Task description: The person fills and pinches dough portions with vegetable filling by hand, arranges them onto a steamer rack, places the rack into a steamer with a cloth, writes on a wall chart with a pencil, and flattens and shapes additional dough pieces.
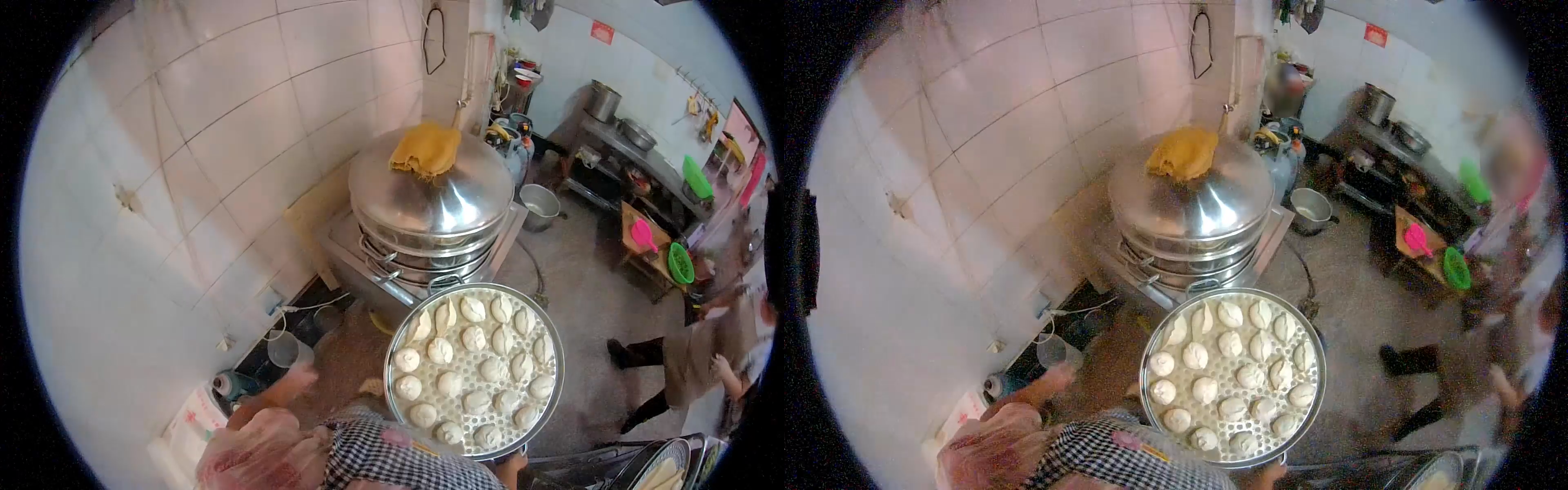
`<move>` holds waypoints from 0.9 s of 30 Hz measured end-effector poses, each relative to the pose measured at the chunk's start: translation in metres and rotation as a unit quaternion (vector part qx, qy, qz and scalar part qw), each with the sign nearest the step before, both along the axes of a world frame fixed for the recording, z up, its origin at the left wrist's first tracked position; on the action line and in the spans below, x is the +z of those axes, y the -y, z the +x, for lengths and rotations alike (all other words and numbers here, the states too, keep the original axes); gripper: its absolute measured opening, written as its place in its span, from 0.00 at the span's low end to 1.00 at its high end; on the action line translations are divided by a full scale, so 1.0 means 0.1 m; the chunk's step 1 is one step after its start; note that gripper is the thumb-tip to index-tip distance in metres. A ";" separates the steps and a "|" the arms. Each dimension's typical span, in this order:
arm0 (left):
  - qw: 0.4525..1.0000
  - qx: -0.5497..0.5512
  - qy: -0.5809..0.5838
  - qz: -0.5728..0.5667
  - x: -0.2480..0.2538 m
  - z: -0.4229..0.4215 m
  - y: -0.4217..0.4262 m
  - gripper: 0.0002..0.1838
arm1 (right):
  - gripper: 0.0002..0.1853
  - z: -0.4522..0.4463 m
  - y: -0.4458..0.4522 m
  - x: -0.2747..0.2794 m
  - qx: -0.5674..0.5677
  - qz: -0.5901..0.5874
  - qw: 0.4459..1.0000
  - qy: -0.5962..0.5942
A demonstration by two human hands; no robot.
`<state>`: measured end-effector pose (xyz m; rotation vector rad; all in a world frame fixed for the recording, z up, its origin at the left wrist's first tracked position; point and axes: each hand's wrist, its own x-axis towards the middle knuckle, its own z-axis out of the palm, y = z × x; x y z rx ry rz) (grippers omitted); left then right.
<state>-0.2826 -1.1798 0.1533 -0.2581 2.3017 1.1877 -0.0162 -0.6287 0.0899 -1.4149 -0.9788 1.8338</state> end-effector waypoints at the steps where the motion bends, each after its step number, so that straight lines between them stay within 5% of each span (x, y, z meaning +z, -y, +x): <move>1: 0.995 0.034 -0.058 0.073 0.21 -0.46 -0.27 0.21 | 0.15 0.00 -0.01 -0.01 -0.004 0.005 1.000 0.005; 2: 0.987 0.093 -0.101 0.080 0.44 -0.94 -0.65 0.21 | 0.14 -0.01 0.00 -0.01 -0.008 0.010 1.000 0.011; 3: 0.923 0.191 -0.080 0.324 1.02 -1.23 -1.04 0.22 | 0.14 -0.02 0.03 -0.01 -0.015 0.016 1.000 0.019; 6: 0.792 0.075 -0.085 0.600 1.88 -2.30 -1.77 0.11 | 0.14 -0.05 0.10 0.08 -0.033 0.036 0.997 0.056; 10: 0.621 0.123 0.019 0.774 2.72 -3.05 -2.55 0.08 | 0.13 0.03 0.20 0.31 -0.059 0.067 0.990 0.109; 13: 0.568 0.148 0.026 0.809 2.69 -3.50 -2.82 0.07 | 0.12 0.04 0.36 0.63 -0.057 0.078 0.985 0.143; 15: 0.585 0.185 0.037 0.789 2.55 -3.67 -2.74 0.08 | 0.11 -0.06 0.48 0.98 -0.042 0.084 0.983 0.155; 19: 0.563 0.258 0.140 0.773 2.58 -3.95 -2.87 0.12 | 0.08 0.14 0.36 0.76 -0.045 0.161 0.951 0.259; 20: 0.621 0.291 0.083 0.724 2.67 -3.86 -2.85 0.16 | 0.09 0.29 0.28 0.50 -0.049 0.186 0.933 0.304; 21: 0.590 0.274 0.086 0.755 2.48 -3.88 -2.82 0.16 | 0.09 0.31 0.25 0.42 -0.059 0.159 0.938 0.302; 25: 0.626 0.352 0.048 0.694 2.87 -3.53 -2.77 0.14 | 0.09 0.42 0.08 0.13 -0.041 0.158 0.917 0.365; 27: 0.628 0.369 0.076 0.681 2.37 -3.86 -2.70 0.14 | 0.10 0.37 0.14 0.31 -0.072 0.184 0.902 0.385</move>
